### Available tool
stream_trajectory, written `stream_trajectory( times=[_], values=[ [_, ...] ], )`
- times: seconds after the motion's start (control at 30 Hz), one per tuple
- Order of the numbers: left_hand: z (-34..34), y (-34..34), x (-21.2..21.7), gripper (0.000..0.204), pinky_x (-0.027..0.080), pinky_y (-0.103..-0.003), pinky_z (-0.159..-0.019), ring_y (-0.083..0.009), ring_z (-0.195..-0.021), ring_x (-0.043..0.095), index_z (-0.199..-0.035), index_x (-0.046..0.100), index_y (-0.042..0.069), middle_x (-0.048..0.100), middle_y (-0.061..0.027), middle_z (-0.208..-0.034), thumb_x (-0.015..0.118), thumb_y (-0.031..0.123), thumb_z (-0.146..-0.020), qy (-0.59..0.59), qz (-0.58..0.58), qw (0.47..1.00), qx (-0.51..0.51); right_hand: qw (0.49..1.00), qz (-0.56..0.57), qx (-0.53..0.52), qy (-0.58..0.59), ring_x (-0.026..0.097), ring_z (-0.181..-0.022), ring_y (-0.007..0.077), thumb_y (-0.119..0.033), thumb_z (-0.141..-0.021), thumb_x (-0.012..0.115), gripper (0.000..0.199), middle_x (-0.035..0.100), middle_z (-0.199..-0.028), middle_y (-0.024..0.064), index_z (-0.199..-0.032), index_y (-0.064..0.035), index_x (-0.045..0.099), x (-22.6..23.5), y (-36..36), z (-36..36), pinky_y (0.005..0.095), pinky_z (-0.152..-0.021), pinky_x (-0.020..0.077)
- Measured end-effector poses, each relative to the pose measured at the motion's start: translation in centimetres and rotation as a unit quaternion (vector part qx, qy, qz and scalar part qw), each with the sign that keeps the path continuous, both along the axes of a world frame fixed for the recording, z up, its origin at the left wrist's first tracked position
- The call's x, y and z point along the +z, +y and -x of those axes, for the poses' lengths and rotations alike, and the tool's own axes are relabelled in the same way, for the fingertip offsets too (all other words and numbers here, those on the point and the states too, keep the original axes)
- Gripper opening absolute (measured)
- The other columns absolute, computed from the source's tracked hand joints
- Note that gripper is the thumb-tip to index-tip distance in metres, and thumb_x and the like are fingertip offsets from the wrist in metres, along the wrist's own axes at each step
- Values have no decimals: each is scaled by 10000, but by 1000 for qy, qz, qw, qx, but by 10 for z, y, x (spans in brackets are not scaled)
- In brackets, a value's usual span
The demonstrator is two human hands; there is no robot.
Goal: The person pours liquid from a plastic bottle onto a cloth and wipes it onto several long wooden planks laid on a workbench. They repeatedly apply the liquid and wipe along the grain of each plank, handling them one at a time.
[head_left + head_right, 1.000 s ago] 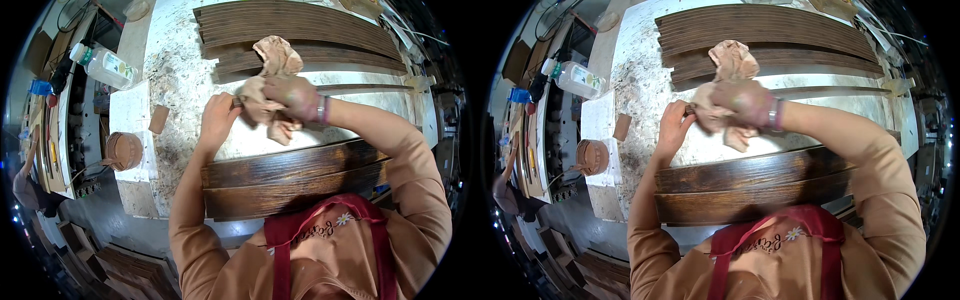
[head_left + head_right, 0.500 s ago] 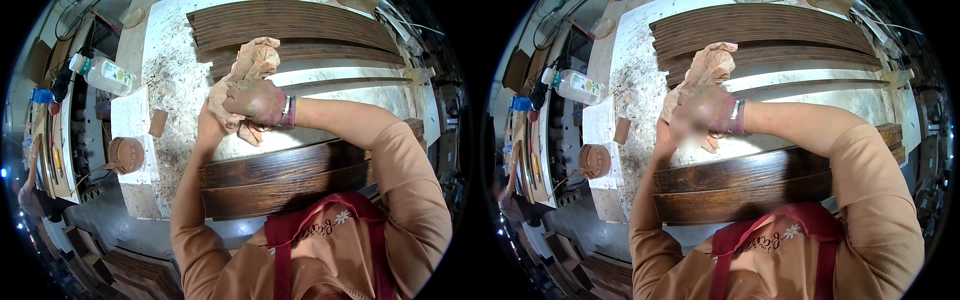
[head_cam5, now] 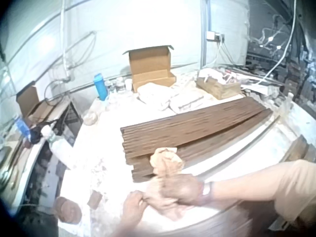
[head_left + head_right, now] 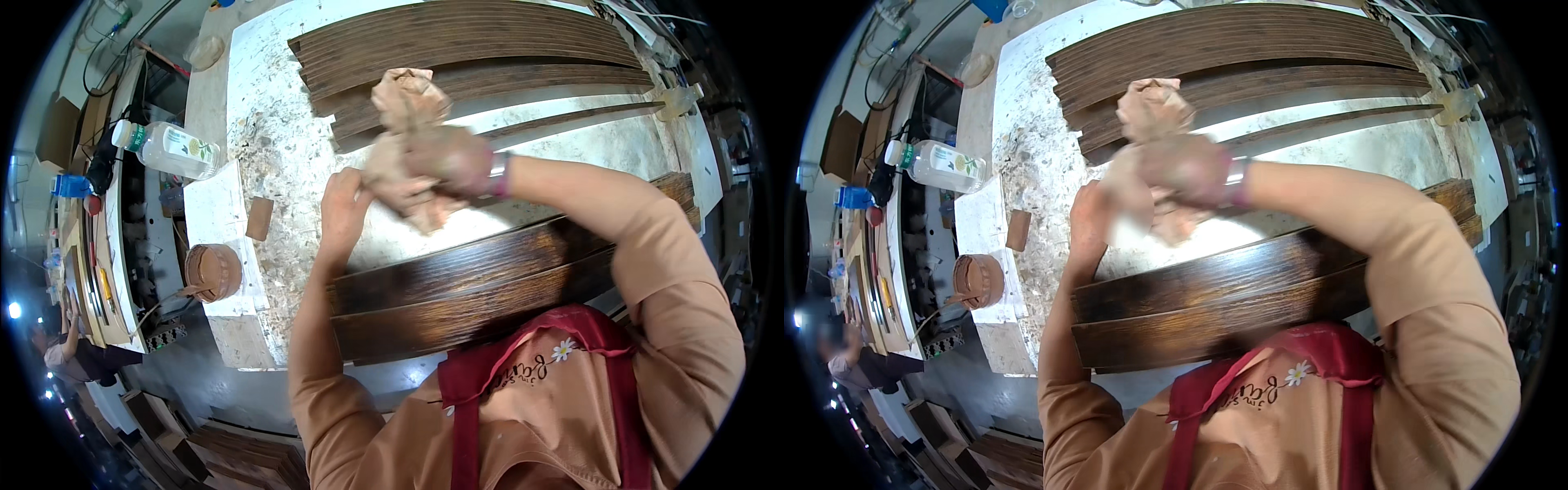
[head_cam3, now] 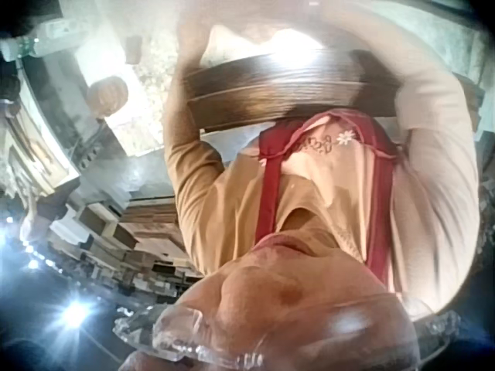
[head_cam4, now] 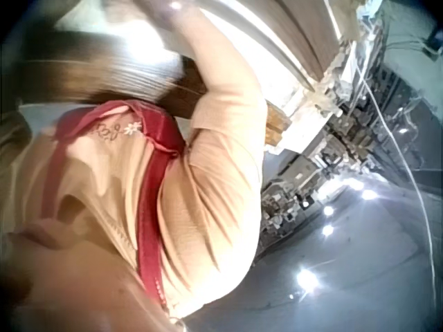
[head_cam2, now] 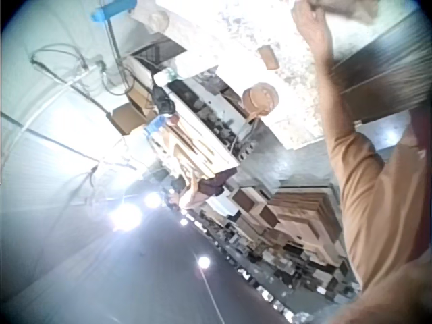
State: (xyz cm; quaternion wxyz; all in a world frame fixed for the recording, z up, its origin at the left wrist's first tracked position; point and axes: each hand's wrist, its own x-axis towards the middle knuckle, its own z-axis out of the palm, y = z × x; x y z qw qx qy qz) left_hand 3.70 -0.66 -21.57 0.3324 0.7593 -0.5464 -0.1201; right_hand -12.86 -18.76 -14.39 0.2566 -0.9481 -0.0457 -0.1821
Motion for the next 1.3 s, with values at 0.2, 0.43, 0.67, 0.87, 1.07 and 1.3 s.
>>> stream_trajectory(
  times=[0.2, 0.43, 0.67, 0.87, 1.07, 1.3],
  values=[
    [2, -9, 5, 210, 438, -436, -775, -349, -869, 535, -900, 589, 2, 590, -149, -882, 700, 167, -831, -15, 39, 999, 31, 920, -97, -297, 237, 625, -770, 153, -122, -891, 607, 80, 662, -881, 60, -942, -115, 668, 45, -113, 132, 283, -679, 532],
    [-24, -6, 35, 287, 461, -433, -751, -356, -868, 580, -958, 594, -5, 602, -171, -907, 739, 197, -815, -70, -15, 994, 79, 939, -1, -344, 14, 547, -1209, 265, 99, -771, 598, 548, 593, -1256, 143, -1305, -8, 543, 53, -175, 188, 332, -1071, 401],
    [-36, -27, 38, 886, 433, -432, -986, -364, -1152, 547, -1378, 442, 28, 554, -192, -1289, 886, 247, -643, -70, 17, 994, 87, 949, -52, -311, -3, 536, -1197, 224, 30, -825, 571, 521, 567, -1274, 116, -1338, -29, 500, 74, -183, 150, 323, -1049, 396],
    [-47, -60, 22, 985, 387, -454, -1041, -395, -1217, 493, -1400, 408, 0, 514, -225, -1334, 910, 277, -599, 123, 11, 991, 54, 954, 197, -223, -38, 649, -765, 214, -91, -874, 618, 118, 663, -876, 74, -989, -76, 638, -5, -130, 69, 316, -691, 546],
    [-67, -44, -13, 553, 482, -375, -924, -296, -1031, 613, -1174, 606, -16, 655, -143, -1100, 835, 192, -715, 99, 11, 995, -4, 979, 113, -139, 101, 671, -879, 330, -153, -774, 614, 187, 690, -924, 159, -913, -60, 698, 37, 6, -88, 431, -768, 527],
    [-50, -50, 4, 958, 426, -389, -1018, -335, -1186, 526, -1397, 374, -72, 506, -240, -1306, 899, 170, -633, 171, 5, 981, 96, 960, -50, -273, 27, 636, -1058, 246, -199, -896, 523, 266, 666, -1115, 115, -1100, -74, 641, 10, -125, 54, 360, -926, 503]
  ],
)
